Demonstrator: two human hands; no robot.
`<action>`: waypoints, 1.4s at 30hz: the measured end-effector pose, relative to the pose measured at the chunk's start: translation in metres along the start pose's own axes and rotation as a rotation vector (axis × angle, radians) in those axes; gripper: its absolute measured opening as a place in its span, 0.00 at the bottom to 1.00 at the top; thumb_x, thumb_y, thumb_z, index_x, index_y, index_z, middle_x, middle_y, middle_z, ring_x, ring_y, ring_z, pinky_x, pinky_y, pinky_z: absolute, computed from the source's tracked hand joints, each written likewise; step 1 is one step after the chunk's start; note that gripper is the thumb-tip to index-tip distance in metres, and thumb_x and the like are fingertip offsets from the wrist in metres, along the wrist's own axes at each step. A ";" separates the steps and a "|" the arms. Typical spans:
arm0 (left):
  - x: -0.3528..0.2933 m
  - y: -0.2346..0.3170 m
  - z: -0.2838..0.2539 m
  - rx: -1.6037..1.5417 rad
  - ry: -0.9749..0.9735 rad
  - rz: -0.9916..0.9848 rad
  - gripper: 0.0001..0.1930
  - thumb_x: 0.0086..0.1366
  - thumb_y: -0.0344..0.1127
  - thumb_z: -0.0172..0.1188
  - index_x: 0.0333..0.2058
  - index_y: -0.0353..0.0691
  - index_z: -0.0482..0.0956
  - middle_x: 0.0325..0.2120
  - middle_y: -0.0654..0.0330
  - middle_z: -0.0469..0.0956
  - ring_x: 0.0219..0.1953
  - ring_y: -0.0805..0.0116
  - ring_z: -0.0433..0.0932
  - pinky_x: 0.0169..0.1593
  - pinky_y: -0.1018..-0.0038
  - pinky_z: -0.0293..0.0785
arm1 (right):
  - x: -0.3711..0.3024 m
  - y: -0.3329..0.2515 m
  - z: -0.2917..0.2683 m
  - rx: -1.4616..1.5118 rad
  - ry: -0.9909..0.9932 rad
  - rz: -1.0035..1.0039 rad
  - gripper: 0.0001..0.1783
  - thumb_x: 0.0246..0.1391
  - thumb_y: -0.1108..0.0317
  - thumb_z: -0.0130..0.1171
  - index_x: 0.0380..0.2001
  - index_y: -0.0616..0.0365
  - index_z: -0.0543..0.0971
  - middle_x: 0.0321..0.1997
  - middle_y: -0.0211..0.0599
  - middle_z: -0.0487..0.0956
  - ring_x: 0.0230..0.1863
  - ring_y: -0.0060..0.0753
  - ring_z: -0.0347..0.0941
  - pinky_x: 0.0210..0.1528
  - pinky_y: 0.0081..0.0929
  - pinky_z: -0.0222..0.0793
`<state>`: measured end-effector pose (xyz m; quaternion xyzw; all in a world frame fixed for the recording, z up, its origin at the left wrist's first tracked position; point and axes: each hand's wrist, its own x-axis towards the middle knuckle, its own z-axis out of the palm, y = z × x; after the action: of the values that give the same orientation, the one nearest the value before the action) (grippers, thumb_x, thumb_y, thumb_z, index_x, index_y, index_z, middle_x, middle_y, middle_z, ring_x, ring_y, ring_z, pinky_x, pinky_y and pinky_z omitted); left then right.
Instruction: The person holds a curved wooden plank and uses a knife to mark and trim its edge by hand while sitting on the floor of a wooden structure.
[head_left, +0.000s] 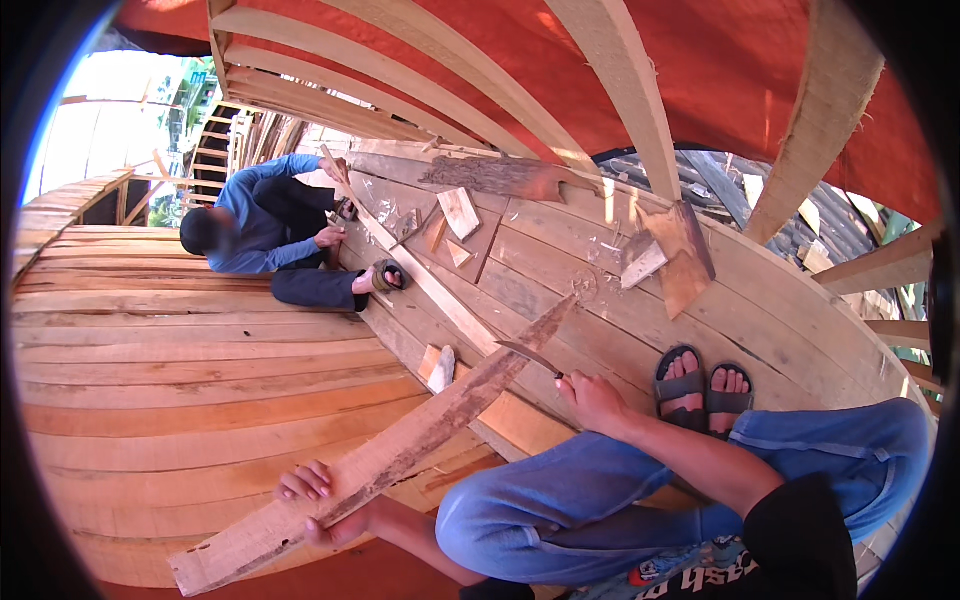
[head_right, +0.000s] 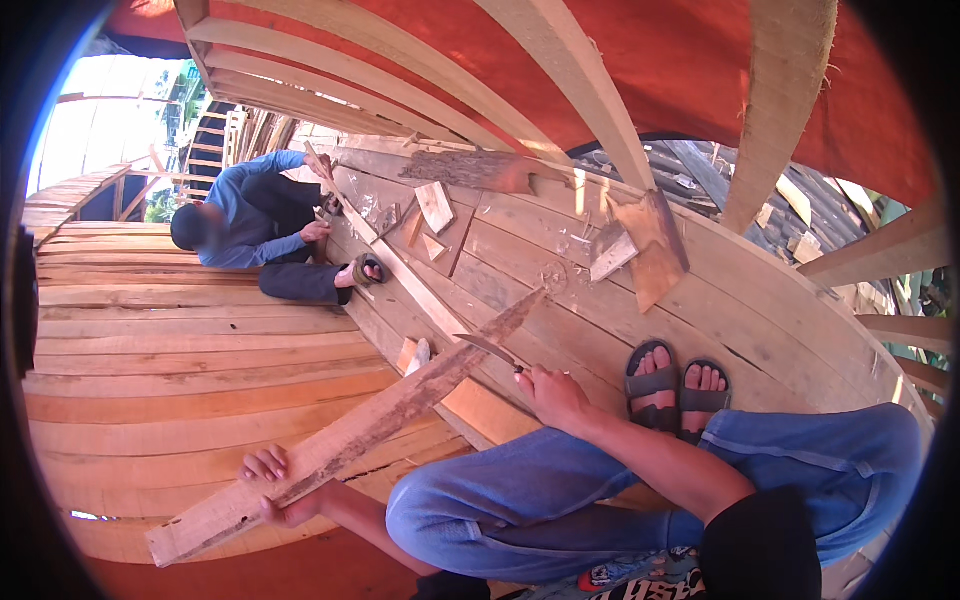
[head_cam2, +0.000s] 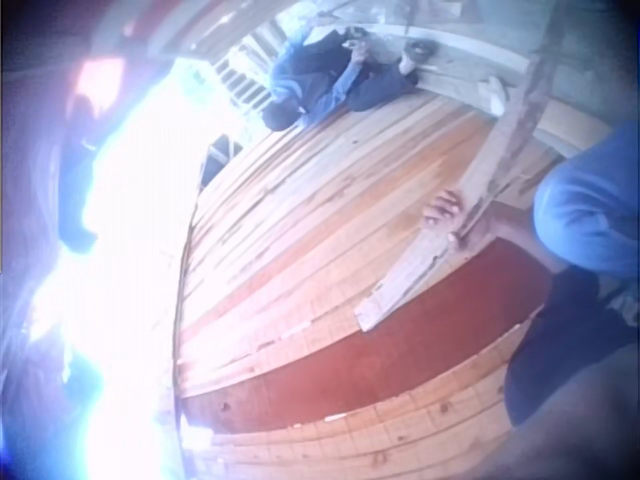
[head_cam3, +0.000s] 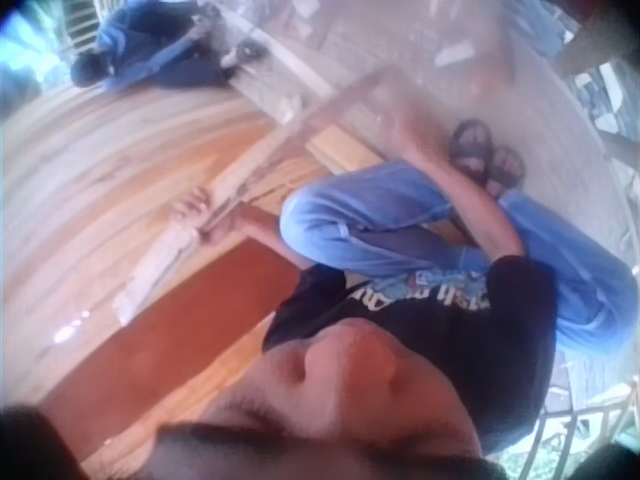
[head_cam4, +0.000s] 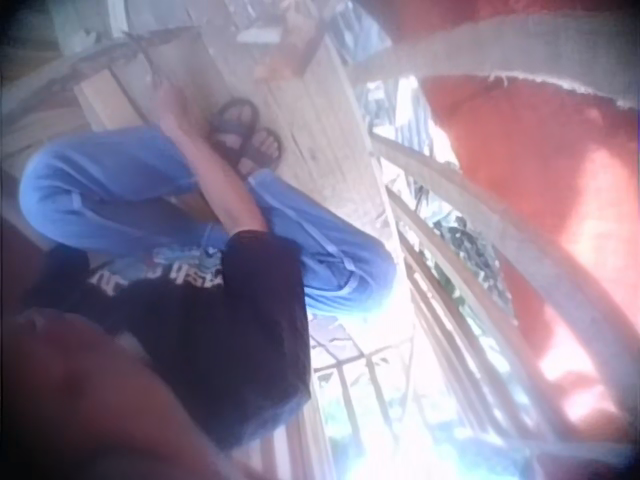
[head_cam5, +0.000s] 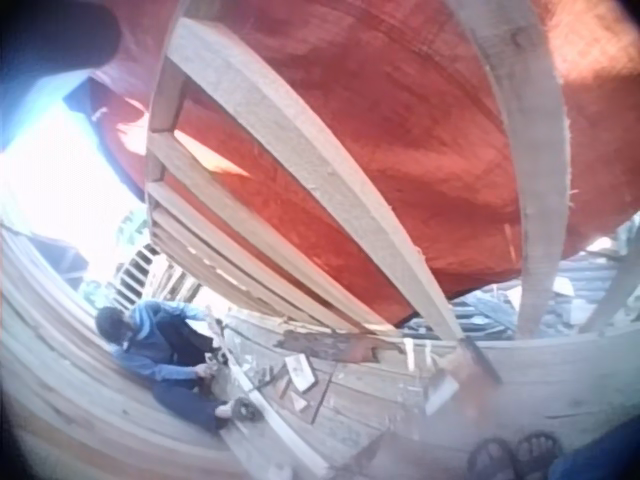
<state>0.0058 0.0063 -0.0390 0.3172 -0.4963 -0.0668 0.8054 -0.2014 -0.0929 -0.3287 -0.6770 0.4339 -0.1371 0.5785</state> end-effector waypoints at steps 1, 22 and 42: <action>0.000 0.001 -0.001 0.003 -0.002 -0.003 0.20 0.47 0.38 0.60 0.37 0.37 0.64 0.23 0.62 0.60 0.23 0.72 0.60 0.31 0.74 0.58 | 0.000 -0.001 -0.001 -0.009 -0.010 -0.049 0.27 0.64 0.48 0.42 0.35 0.64 0.76 0.27 0.63 0.78 0.33 0.64 0.77 0.37 0.54 0.72; 0.002 0.000 -0.002 -0.008 0.001 -0.005 0.20 0.47 0.38 0.59 0.37 0.36 0.64 0.24 0.61 0.61 0.23 0.71 0.62 0.32 0.75 0.59 | 0.015 0.010 -0.025 -0.067 -0.029 -0.032 0.27 0.63 0.48 0.43 0.32 0.64 0.76 0.26 0.61 0.78 0.33 0.63 0.77 0.37 0.53 0.72; 0.001 -0.002 0.010 -0.011 0.025 0.017 0.21 0.44 0.37 0.61 0.36 0.38 0.64 0.22 0.63 0.59 0.22 0.73 0.60 0.29 0.77 0.58 | 0.009 -0.028 -0.026 -0.110 -0.034 -0.095 0.28 0.63 0.48 0.44 0.30 0.65 0.78 0.26 0.59 0.79 0.32 0.62 0.77 0.36 0.53 0.72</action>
<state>-0.0014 -0.0001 -0.0363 0.3095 -0.4883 -0.0587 0.8138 -0.2021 -0.1185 -0.2989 -0.7299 0.3983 -0.1288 0.5404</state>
